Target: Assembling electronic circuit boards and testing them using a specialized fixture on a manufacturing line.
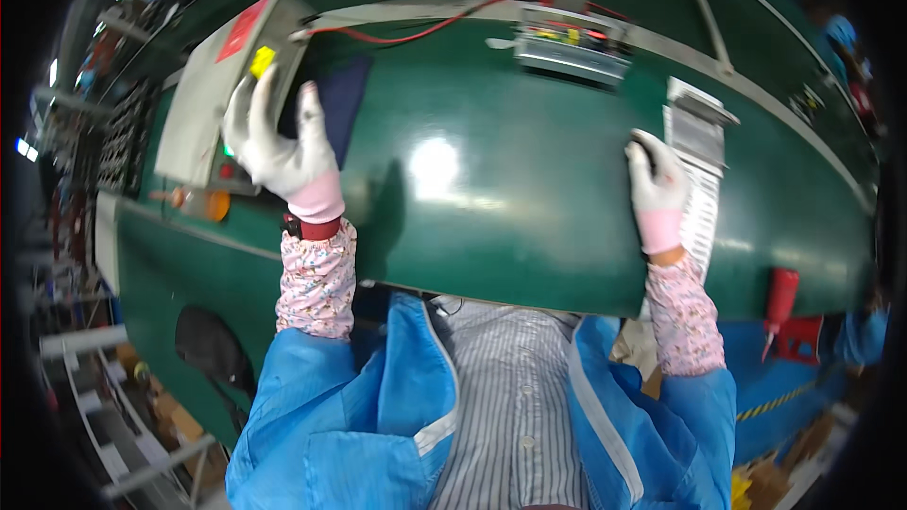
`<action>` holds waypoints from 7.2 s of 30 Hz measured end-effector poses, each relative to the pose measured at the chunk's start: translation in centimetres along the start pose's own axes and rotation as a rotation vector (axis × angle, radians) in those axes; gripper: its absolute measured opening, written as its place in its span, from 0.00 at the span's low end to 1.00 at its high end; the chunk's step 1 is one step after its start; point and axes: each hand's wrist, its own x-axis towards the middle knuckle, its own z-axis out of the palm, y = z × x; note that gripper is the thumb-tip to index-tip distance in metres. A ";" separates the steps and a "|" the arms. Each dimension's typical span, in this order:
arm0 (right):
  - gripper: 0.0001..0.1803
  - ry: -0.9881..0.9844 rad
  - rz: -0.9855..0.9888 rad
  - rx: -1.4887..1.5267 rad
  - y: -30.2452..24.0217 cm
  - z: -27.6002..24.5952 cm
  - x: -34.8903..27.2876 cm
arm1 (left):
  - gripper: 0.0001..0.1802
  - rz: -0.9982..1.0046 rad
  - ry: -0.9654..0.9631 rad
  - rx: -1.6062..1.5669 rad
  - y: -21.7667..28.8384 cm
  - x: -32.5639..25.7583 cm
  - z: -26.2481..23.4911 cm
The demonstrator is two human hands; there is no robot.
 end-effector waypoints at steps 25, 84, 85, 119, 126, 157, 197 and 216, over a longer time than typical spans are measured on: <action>0.21 0.160 0.090 -0.625 1.2 -13.1 -9.3 | 0.17 -0.304 -0.574 -0.599 8.1 -6.2 0.5; 0.34 0.254 0.396 0.334 9.4 -10.2 2.6 | 0.19 0.520 -1.058 -0.875 28.4 -14.6 8.4; 0.32 0.302 0.399 0.298 9.9 -10.9 4.3 | 0.19 0.510 -1.078 -0.891 28.3 -14.6 8.3; 0.43 0.663 -0.241 -0.407 12.3 -17.4 21.3 | 0.17 0.446 -1.174 -0.982 28.0 -12.9 8.8; 0.49 -0.092 -0.523 0.027 -2.9 -10.2 11.5 | 0.16 0.368 -0.931 -1.162 28.3 -12.0 7.2; 0.17 -0.325 0.461 0.402 -5.8 -4.1 2.9 | 0.11 -0.821 -0.709 -1.074 19.2 -9.9 7.6; 0.31 -0.583 0.265 0.081 -1.9 -6.4 4.1 | 0.28 -0.901 -0.587 -1.174 18.6 -10.8 8.8; 0.50 -0.201 0.819 -1.267 8.5 -28.7 -2.9 | 0.23 -1.219 -0.906 -1.712 18.8 -10.4 6.9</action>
